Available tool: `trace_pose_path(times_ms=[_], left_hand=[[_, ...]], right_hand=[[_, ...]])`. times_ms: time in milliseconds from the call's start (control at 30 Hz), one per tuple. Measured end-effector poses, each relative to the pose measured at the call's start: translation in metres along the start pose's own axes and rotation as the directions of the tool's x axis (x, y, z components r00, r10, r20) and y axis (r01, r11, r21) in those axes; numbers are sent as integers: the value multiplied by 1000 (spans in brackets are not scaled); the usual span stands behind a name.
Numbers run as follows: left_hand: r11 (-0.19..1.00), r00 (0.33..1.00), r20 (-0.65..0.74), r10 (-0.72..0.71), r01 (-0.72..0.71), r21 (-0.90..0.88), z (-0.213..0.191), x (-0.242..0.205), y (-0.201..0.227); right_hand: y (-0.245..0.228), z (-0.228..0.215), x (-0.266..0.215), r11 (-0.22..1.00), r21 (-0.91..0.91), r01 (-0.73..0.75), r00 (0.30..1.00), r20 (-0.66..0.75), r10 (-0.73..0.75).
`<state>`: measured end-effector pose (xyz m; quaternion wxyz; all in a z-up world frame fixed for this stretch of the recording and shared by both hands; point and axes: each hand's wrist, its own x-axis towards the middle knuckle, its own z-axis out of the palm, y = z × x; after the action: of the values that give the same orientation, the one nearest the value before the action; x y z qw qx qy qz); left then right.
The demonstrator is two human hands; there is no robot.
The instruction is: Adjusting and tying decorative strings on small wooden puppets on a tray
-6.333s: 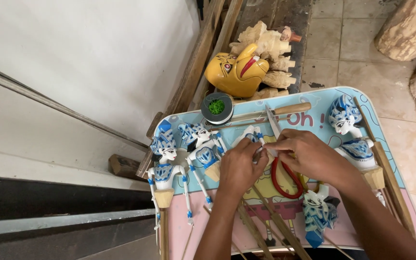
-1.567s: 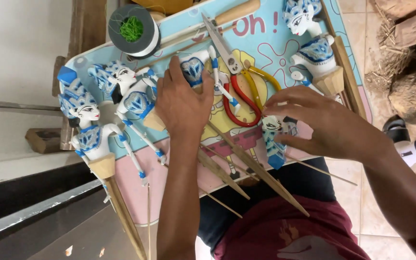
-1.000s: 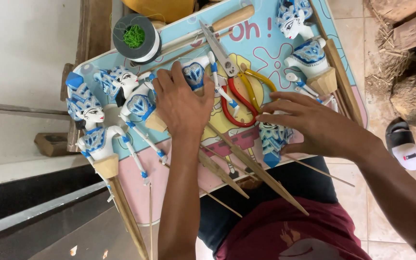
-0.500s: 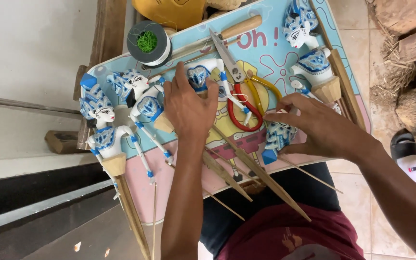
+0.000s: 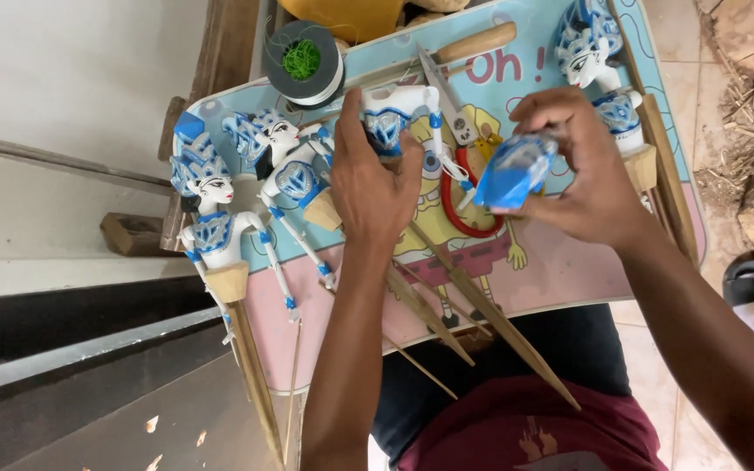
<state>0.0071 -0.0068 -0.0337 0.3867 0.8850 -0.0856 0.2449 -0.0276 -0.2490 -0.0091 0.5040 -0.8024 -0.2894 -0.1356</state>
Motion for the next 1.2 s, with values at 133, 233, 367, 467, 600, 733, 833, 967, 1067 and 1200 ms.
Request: trace_pose_path(times_ms=[133, 233, 367, 467, 600, 733, 833, 967, 1067, 1200], left_hand=[[963, 997, 70, -43, 60, -264, -12, 3, 15], [909, 998, 55, -17, 39, -415, -12, 3, 18], [903, 1000, 24, -19, 27, -428, -8, 2, 15], [928, 1000, -14, 24, -28, -372, -7, 4, 12], [918, 996, -57, 69, -86, -387, -3, 5, 10], [888, 970, -235, 56, -156, -433, 4, 11, 7], [853, 975, -218, 33, -141, -502, 6, 9, 6], [856, 973, -223, 50, -157, -492, 0, 13, 10], [855, 976, -211, 45, -147, -497, -4, 16, 12], [854, 979, -204, 23, -125, -506, 2, 15, 8]], right_hand=[[-24, -1, 37, 997, 37, -65, 995, -74, 67], [-30, 2, 60, 985, 142, -93, 981, -156, 115], [-33, 4, 85, 980, 167, -108, 976, -171, 137], [-37, 8, 97, 980, 167, -112, 979, -149, 137], [-33, 22, 105, 983, 147, -111, 972, -189, 138], [8, 31, 103, 957, 288, -18, 967, -240, 91], [4, 35, 105, 960, 277, -38, 963, -247, 109], [24, 38, 106, 962, 267, -52, 953, -275, 128], [34, 38, 104, 953, 284, -109, 947, -261, 187], [47, 39, 101, 942, 300, -150, 943, -244, 228]])
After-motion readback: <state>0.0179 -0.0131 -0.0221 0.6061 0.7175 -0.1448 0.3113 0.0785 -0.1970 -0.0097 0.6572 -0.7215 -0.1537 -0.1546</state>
